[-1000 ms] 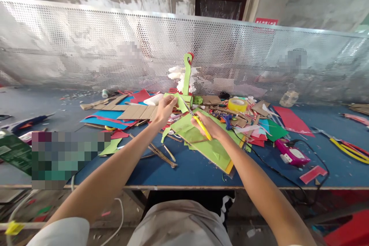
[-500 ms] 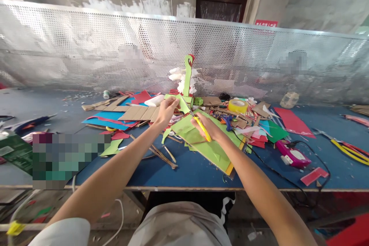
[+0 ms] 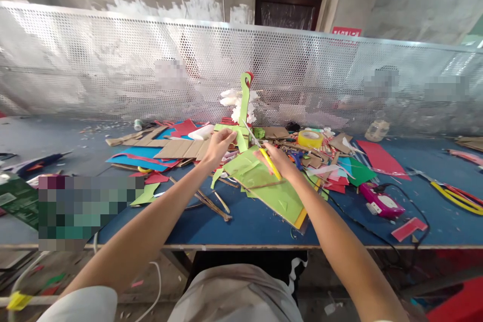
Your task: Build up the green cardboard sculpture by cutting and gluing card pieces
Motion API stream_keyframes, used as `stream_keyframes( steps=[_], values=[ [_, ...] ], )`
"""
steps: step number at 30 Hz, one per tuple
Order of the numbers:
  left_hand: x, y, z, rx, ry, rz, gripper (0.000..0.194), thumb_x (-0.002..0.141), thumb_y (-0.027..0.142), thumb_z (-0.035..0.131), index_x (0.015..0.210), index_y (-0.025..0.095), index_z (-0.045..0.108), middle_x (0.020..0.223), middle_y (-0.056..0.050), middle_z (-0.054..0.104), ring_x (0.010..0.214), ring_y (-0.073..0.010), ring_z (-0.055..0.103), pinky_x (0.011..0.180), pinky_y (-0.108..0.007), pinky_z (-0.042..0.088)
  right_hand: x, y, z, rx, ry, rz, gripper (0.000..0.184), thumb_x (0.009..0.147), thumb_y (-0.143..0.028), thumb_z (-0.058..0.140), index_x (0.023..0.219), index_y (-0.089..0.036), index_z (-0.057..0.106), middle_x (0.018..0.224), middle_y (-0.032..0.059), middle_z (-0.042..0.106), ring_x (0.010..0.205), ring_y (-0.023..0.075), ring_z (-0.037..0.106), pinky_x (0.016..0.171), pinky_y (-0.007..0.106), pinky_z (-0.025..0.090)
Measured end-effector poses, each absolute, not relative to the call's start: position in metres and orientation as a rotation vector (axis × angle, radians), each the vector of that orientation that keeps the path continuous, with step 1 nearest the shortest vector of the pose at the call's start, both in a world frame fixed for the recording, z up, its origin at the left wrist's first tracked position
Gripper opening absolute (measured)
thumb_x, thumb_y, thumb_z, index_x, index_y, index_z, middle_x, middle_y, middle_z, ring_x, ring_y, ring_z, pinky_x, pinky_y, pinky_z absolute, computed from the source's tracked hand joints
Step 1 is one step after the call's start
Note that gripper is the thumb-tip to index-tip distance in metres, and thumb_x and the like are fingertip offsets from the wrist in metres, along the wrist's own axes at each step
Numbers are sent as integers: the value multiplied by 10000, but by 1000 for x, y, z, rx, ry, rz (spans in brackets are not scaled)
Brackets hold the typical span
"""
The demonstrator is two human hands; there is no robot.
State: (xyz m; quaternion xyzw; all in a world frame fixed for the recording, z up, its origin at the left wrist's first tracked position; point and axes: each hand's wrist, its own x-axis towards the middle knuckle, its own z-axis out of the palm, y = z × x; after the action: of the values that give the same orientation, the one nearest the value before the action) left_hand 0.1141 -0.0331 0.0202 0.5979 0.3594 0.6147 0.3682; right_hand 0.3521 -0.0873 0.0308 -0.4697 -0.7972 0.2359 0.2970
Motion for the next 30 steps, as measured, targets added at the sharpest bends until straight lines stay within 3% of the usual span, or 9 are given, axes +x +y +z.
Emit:
stream_keyframes(
  steps=[5, 8, 11, 16, 20, 24, 30],
  values=[
    [114, -32, 17, 1570, 936, 1517, 472, 788, 627, 811, 794, 179, 664, 700, -26, 656, 609, -127, 578, 559, -237, 472, 376, -84, 40, -1556, -2321, 171, 441, 849, -651, 769, 1016, -243, 747, 801, 61, 733, 760, 255, 687, 654, 303, 398],
    [115, -32, 14, 1656, 900, 1476, 456, 806, 618, 803, 784, 188, 651, 654, -4, 602, 570, -122, 530, 525, -235, 436, 384, -83, 38, -1614, -2468, 127, 418, 794, -568, 841, 1056, -245, 800, 855, 82, 766, 779, 262, 692, 642, 306, 380],
    [115, -32, 12, 1820, 878, 1454, 407, 858, 573, 768, 779, 193, 646, 638, 13, 571, 560, -119, 498, 550, -246, 426, 387, -83, 34, -1560, -2555, 178, 367, 809, -454, 834, 1123, -265, 815, 818, 56, 767, 702, 230, 673, 614, 305, 371],
    [117, -35, 14, 1965, 923, 1482, 367, 906, 530, 712, 786, 189, 652, 684, 7, 613, 618, -130, 524, 624, -263, 428, 390, -84, 35, -1537, -2403, 271, 304, 904, -498, 753, 1085, -268, 833, 835, 76, 795, 721, 246, 708, 657, 327, 441],
    [121, -39, 17, 1946, 913, 1469, 418, 897, 585, 698, 782, 187, 648, 679, 2, 618, 615, -136, 529, 615, -270, 423, 380, -84, 38, -1405, -2209, 407, 361, 944, -522, 726, 1135, -221, 788, 966, 112, 812, 845, 265, 745, 740, 349, 518],
    [127, -45, 18, 1949, 866, 1398, 472, 874, 650, 715, 769, 193, 660, 668, -5, 630, 627, -149, 549, 639, -285, 447, 357, -85, 34, -1132, -2007, 776, 464, 885, -542, 787, 1188, -199, 715, 1006, 115, 786, 872, 249, 731, 653, 312, 555],
    [134, -51, 18, 1925, 826, 1327, 475, 844, 635, 771, 737, 191, 643, 666, -9, 615, 624, -140, 537, 628, -288, 429, 335, -81, 22, -1033, -1781, 992, 392, 762, -520, 856, 823, -201, 636, 735, 32, 689, 650, 175, 628, 537, 263, 471]
  ],
)
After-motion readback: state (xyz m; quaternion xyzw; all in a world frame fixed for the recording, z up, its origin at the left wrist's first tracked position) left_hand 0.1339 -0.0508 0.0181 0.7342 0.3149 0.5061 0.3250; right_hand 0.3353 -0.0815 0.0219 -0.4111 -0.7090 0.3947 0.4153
